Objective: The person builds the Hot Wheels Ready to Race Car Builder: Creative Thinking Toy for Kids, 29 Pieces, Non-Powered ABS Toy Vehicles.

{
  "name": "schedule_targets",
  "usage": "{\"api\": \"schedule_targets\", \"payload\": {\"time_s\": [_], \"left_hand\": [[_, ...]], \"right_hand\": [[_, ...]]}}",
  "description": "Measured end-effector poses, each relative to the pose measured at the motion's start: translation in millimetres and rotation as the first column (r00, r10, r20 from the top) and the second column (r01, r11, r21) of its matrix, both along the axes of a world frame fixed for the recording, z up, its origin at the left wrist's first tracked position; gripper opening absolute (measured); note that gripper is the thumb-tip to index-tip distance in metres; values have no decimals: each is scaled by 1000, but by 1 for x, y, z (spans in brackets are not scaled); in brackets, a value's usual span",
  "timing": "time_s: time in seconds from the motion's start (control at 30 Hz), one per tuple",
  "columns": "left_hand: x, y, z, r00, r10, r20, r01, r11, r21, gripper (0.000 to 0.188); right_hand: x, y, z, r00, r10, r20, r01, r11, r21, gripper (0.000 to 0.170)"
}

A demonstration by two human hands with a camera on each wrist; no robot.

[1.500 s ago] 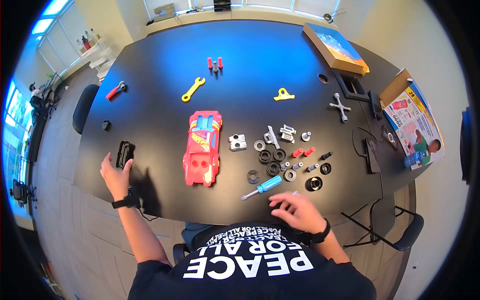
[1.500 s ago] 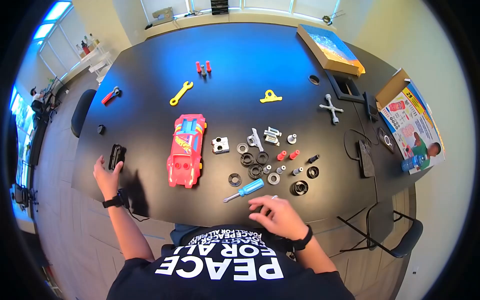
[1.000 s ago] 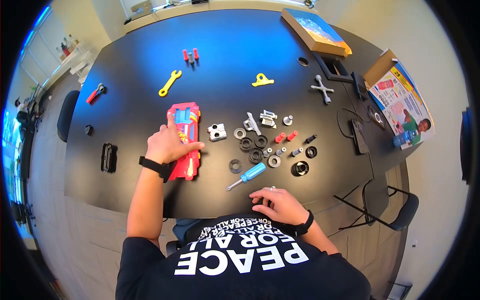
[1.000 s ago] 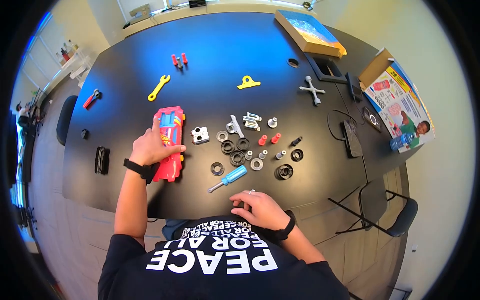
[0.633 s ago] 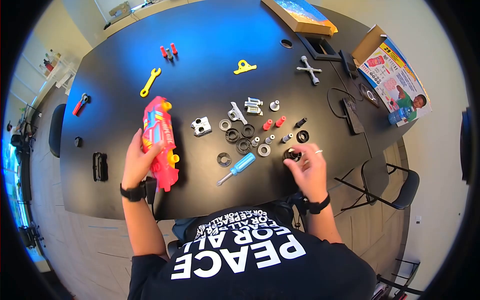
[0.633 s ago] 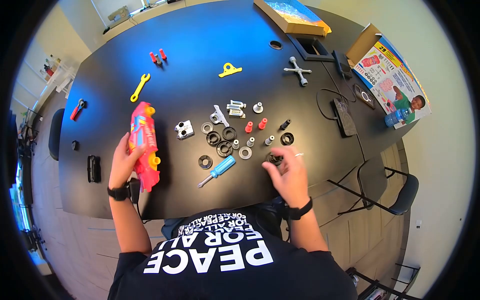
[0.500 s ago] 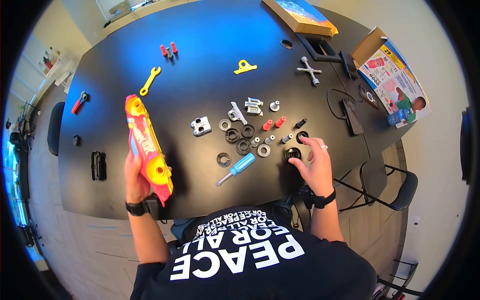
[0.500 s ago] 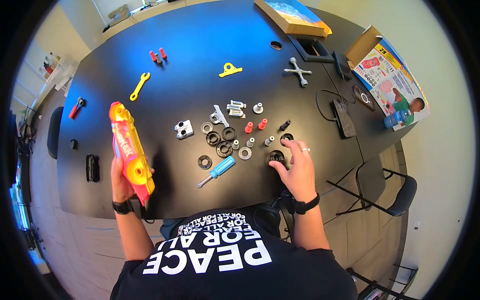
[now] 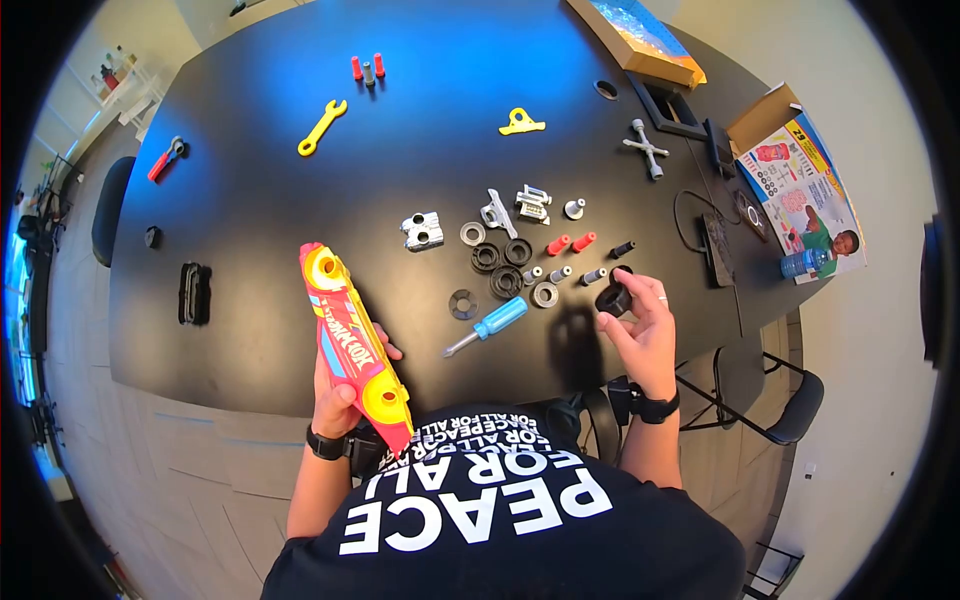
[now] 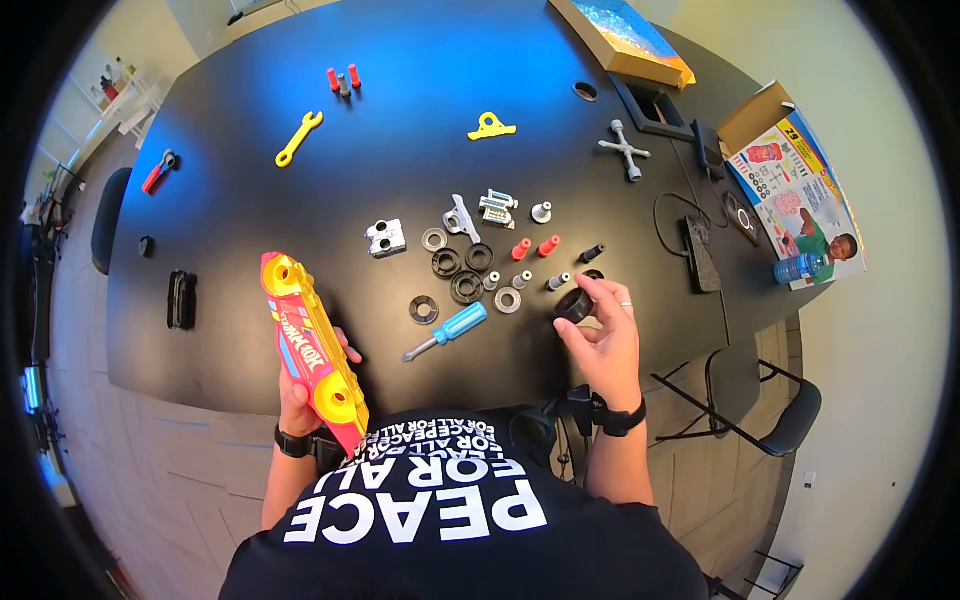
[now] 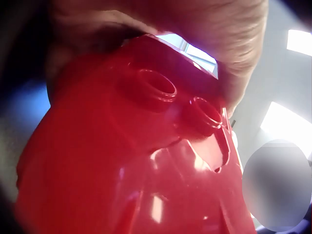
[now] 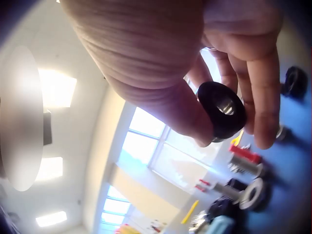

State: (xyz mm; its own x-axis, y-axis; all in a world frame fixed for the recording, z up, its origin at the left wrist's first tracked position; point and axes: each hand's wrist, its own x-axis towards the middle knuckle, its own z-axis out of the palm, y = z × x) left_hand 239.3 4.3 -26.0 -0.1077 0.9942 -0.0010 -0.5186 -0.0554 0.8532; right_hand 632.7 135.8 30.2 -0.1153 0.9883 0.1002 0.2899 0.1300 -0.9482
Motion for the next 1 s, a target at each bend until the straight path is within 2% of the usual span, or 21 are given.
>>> {"api": "schedule_targets", "payload": {"time_s": [0.03,0.07,0.13,0.17,0.3,0.37,0.57,0.63,0.7,0.77,0.8,0.83,0.9,0.97,1.0], "left_hand": [[3,0,1,1000,10,-5,-10,1000,9,110],[4,3,-3,999,43,-12,-43,999,-3,109],[5,11,-17,988,139,-62,-140,990,-15,106],[7,17,-19,981,182,-65,-184,983,-21,105],[24,33,4,959,246,-137,-249,968,-4,110],[25,33,4,966,235,-104,-235,972,10,105],[24,28,4,970,204,-131,-203,979,21,107],[24,30,3,965,213,-157,-215,977,-2,115],[24,30,1,964,218,-155,-219,976,9,115],[24,30,-1,968,202,-152,-202,979,19,116],[22,29,-4,963,215,-162,-215,976,16,117],[24,31,-3,955,256,-152,-254,967,32,116],[16,28,-11,971,210,-117,-209,978,24,113],[15,25,-10,982,179,-67,-177,984,33,108],[14,24,-10,984,166,-64,-164,986,40,107]], "right_hand": [[-6,-3,8,1000,-1,5,1,1000,-8,59],[-17,-8,22,982,108,-153,-113,993,-26,59],[-35,-11,30,840,355,-410,-378,925,28,62],[-47,-13,27,784,434,-443,-464,885,46,62],[-109,-22,10,719,641,-267,-635,763,122,57],[-134,-26,5,681,702,-208,-677,712,185,57],[-153,-19,5,692,700,-174,-671,714,201,57],[-157,-17,8,667,744,-40,-716,654,243,59],[-154,-19,10,671,739,-62,-714,667,211,60],[-150,-20,17,694,717,60,-704,659,264,57],[-146,-19,18,711,703,27,-674,669,314,48],[-138,-18,16,717,697,33,-670,674,311,48],[-115,-15,8,828,560,-18,-532,797,287,38],[-96,-9,6,944,324,59,-324,881,345,26],[-83,-6,-1,972,230,43,-232,926,298,26]]}}
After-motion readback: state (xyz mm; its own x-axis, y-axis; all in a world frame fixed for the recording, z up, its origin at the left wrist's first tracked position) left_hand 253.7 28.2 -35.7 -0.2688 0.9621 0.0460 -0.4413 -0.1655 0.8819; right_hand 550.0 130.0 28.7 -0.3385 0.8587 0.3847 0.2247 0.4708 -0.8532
